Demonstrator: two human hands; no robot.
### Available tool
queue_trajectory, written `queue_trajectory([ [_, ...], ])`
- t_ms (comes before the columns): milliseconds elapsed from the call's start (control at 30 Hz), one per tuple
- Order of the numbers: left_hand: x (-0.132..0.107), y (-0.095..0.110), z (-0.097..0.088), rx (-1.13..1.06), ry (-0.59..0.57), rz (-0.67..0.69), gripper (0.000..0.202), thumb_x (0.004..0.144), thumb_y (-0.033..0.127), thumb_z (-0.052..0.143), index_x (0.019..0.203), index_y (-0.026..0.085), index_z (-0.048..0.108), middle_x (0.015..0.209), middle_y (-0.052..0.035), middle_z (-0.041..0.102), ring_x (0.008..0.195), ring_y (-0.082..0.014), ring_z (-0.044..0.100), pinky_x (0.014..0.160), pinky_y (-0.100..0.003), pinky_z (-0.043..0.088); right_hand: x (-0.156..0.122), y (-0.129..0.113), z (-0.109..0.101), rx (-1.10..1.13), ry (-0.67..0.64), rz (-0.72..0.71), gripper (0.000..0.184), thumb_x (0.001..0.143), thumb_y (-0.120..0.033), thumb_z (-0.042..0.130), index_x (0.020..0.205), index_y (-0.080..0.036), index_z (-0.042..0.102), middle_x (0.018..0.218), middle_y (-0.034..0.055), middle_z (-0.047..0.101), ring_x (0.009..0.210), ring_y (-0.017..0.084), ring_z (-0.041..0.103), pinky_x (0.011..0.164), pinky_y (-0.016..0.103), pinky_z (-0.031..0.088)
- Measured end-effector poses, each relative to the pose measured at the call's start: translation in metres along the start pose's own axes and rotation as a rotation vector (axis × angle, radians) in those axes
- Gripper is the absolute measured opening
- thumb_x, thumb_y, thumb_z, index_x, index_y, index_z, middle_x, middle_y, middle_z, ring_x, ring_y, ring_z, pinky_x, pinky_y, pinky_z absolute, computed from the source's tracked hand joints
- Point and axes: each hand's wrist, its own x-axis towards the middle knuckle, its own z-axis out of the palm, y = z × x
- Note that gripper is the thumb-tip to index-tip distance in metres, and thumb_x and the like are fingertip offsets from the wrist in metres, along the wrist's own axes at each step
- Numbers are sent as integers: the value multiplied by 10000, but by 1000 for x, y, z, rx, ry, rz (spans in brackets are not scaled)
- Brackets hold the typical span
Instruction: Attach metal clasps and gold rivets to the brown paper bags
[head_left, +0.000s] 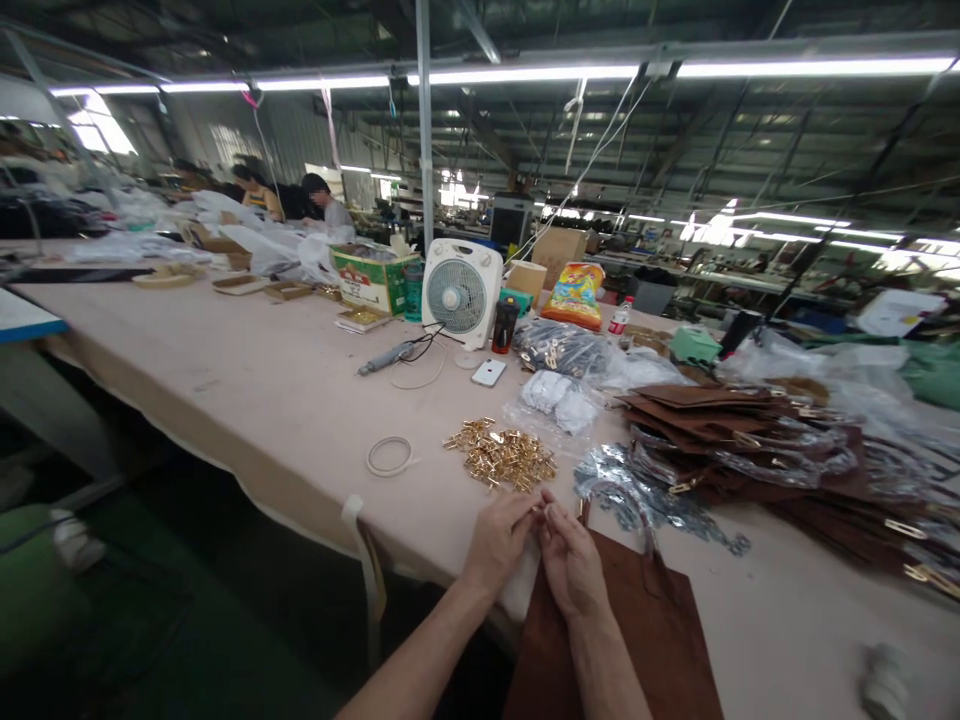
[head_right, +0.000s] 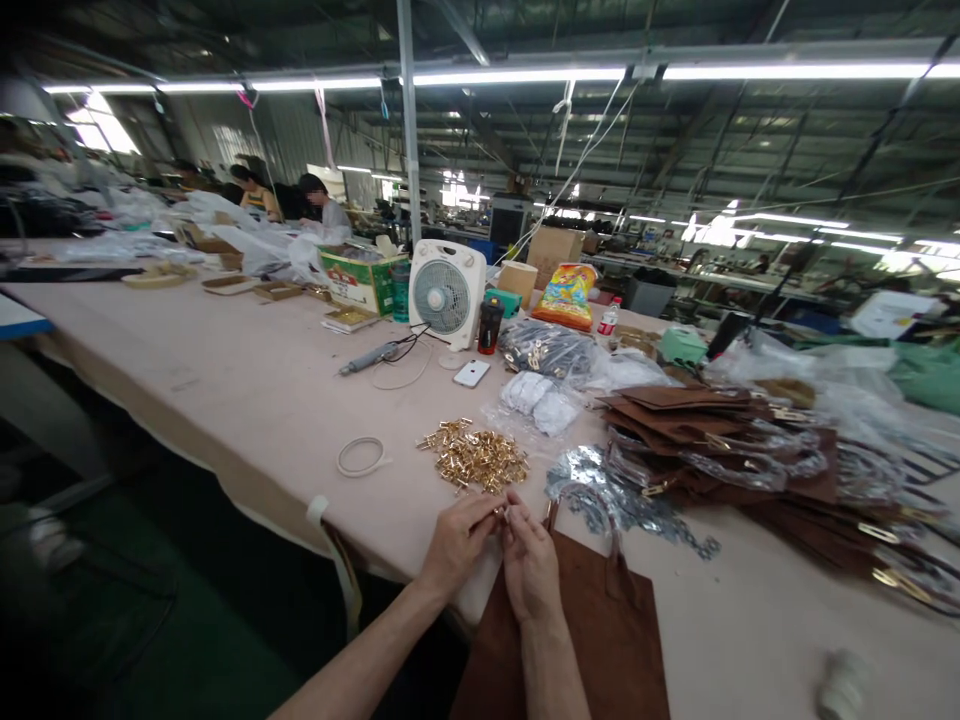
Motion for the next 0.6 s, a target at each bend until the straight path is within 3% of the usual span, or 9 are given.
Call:
queue_trajectory([
  [167,0,-1,0,19,-12,5,290,1026,188,540,1201,223,770,1168,-78,767,1062,-213,707,957,-356,585,-1,2,4,-81,19,-25,354,721,-376,944,1018,-227,821,1049,44,771,1016,199,699,952,304,583],
  [433,0,-1,-2,19,-46,-6,296,1028,180,541,1215,237,762,1146,-71,758,1056,-209,693,970,-351,566,-1,5,7,-183,41,-44,350,707,-434,940,929,-188,825,1253,99,725,1122,229,676,989,299,560],
  [600,-3,-1,-1,19,-65,-11,318,1051,195,495,1238,244,747,1164,-76,742,1057,-211,682,964,-353,564,-1,8,5,-254,41,-76,352,737,-477,906,936,-201,819,1246,92,727,1182,249,665,1028,339,546],
])
